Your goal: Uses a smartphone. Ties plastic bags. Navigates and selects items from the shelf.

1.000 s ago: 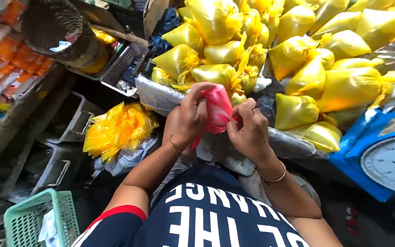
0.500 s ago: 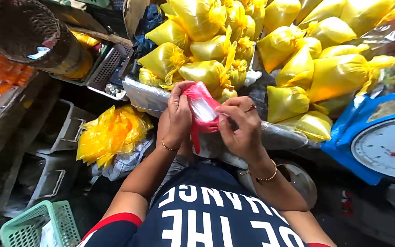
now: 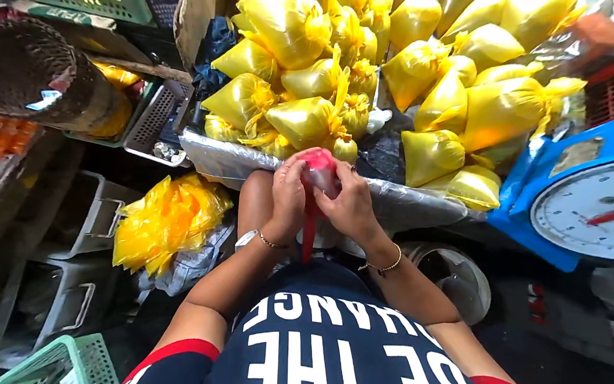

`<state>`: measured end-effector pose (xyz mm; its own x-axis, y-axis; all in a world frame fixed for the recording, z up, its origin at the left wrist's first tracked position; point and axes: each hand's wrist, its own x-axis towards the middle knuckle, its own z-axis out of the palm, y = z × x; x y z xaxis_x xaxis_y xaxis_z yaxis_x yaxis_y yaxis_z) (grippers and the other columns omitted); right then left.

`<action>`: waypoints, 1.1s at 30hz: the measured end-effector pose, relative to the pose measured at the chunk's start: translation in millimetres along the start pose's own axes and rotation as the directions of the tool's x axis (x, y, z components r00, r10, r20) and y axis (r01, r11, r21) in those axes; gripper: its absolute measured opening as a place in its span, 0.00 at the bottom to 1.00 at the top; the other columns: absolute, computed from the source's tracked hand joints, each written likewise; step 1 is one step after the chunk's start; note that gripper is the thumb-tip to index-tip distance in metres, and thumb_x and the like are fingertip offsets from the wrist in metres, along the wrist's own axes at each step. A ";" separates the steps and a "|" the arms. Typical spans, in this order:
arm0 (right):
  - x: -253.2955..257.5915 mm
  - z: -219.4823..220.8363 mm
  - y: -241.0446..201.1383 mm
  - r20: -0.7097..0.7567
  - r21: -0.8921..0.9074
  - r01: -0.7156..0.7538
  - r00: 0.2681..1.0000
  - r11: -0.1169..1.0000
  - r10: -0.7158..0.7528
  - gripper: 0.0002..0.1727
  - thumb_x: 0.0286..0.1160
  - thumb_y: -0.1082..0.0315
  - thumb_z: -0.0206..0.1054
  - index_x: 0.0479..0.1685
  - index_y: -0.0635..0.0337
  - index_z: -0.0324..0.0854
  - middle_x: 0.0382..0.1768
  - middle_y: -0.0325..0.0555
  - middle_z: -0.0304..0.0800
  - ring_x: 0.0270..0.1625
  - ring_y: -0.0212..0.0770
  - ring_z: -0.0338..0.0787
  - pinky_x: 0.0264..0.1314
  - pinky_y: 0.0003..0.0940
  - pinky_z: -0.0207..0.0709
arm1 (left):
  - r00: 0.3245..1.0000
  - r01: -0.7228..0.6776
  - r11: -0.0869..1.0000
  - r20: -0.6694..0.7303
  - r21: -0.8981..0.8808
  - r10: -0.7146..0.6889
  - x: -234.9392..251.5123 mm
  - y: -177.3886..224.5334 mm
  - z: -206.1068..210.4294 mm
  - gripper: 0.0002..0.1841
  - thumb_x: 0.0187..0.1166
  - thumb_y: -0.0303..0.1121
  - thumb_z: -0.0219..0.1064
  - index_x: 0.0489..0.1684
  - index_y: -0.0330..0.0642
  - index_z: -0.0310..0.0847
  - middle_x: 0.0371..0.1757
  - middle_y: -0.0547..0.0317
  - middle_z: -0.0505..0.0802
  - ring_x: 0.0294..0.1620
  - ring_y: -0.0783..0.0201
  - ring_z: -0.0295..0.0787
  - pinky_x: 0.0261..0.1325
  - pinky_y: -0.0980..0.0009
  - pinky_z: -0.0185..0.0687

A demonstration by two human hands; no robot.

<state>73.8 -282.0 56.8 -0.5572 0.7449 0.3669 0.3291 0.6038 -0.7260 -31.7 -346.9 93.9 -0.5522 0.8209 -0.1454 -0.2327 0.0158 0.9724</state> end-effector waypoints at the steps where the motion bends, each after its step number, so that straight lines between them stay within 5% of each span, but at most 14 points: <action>1: -1.9 3.0 0.0 -0.014 0.028 -0.024 1.000 0.999 0.025 0.28 0.64 0.67 0.75 0.64 0.73 0.81 0.50 0.62 0.91 0.49 0.54 0.93 0.52 0.51 0.87 | 1.000 -0.012 1.000 0.015 0.003 0.011 -1.0 0.5 3.2 0.22 0.93 0.35 0.41 0.68 0.44 0.83 0.51 0.59 0.92 0.44 0.72 0.88 0.48 0.70 0.85; 5: 1.2 5.8 6.7 -0.014 0.076 0.019 1.000 0.997 -0.018 0.23 0.72 0.69 0.67 0.63 0.77 0.81 0.47 0.63 0.93 0.50 0.53 0.95 0.57 0.47 0.86 | 0.999 -0.015 1.000 0.047 -0.014 0.016 15.3 0.4 4.6 0.20 0.93 0.28 0.40 0.66 0.35 0.80 0.46 0.55 0.91 0.40 0.71 0.86 0.46 0.72 0.83; 10: 9.6 -18.1 19.9 0.220 0.214 -0.044 0.975 0.976 -0.004 0.25 0.75 0.67 0.62 0.68 0.76 0.77 0.52 0.57 0.92 0.55 0.39 0.92 0.63 0.37 0.84 | 0.949 -0.289 0.881 0.232 0.375 0.213 25.9 -4.7 -19.0 0.19 0.84 0.25 0.55 0.71 0.37 0.78 0.51 0.52 0.92 0.45 0.70 0.89 0.52 0.71 0.85; 12: 12.7 -24.5 24.0 0.310 0.279 -0.096 0.951 0.956 0.005 0.26 0.72 0.69 0.63 0.70 0.74 0.76 0.53 0.53 0.92 0.56 0.33 0.91 0.63 0.31 0.84 | 0.900 -0.407 0.834 0.321 0.372 0.296 28.3 -14.1 -25.4 0.18 0.82 0.26 0.56 0.67 0.33 0.81 0.57 0.47 0.91 0.53 0.68 0.89 0.59 0.70 0.85; 14: 14.5 -27.6 25.2 0.382 0.321 -0.143 0.924 0.936 0.010 0.26 0.71 0.68 0.64 0.70 0.71 0.76 0.54 0.50 0.91 0.56 0.29 0.90 0.64 0.28 0.83 | 0.885 -0.424 0.850 0.344 0.313 0.315 29.2 -19.7 -27.2 0.15 0.83 0.25 0.54 0.58 0.30 0.84 0.54 0.50 0.91 0.52 0.72 0.88 0.59 0.73 0.84; 20: 11.5 -21.5 25.9 0.386 0.371 -0.086 0.920 0.925 -0.070 0.30 0.81 0.54 0.66 0.72 0.70 0.75 0.56 0.48 0.90 0.58 0.26 0.89 0.66 0.25 0.82 | 0.985 0.050 0.999 0.166 0.019 -0.052 27.6 -6.4 -22.4 0.15 0.88 0.25 0.50 0.32 0.37 0.82 0.27 0.65 0.86 0.31 0.74 0.83 0.41 0.75 0.82; 25: 11.4 -10.1 26.3 0.348 0.360 0.014 0.926 0.933 -0.148 0.41 0.81 0.51 0.67 0.84 0.72 0.62 0.71 0.57 0.83 0.71 0.34 0.84 0.78 0.32 0.76 | 0.939 0.322 0.927 -0.062 -0.194 -0.339 33.2 6.1 -15.9 0.12 0.88 0.29 0.57 0.37 0.35 0.84 0.29 0.57 0.91 0.32 0.67 0.89 0.40 0.71 0.86; 30: 14.3 3.2 31.1 0.077 0.291 0.171 0.976 0.941 -0.202 0.19 0.73 0.64 0.73 0.60 0.65 0.87 0.63 0.60 0.86 0.69 0.49 0.84 0.74 0.46 0.78 | 0.889 0.432 0.761 0.089 -0.483 -0.449 55.5 -6.1 -25.4 0.15 0.91 0.39 0.52 0.44 0.38 0.81 0.30 0.52 0.90 0.31 0.62 0.90 0.36 0.67 0.88; 33: 23.4 8.0 35.1 -0.125 0.376 0.220 0.974 0.900 -0.186 0.14 0.76 0.69 0.71 0.56 0.65 0.86 0.61 0.52 0.89 0.66 0.40 0.87 0.71 0.39 0.82 | 0.926 0.370 0.811 0.114 -0.453 -0.359 63.7 6.1 -25.7 0.17 0.91 0.42 0.50 0.48 0.41 0.83 0.34 0.54 0.91 0.35 0.64 0.90 0.41 0.67 0.88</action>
<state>66.2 -245.6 35.2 -0.5090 0.6489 0.5656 -0.1130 0.6010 -0.7912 -88.9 -309.2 85.9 -0.3367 0.8200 -0.4629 -0.7558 0.0579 0.6522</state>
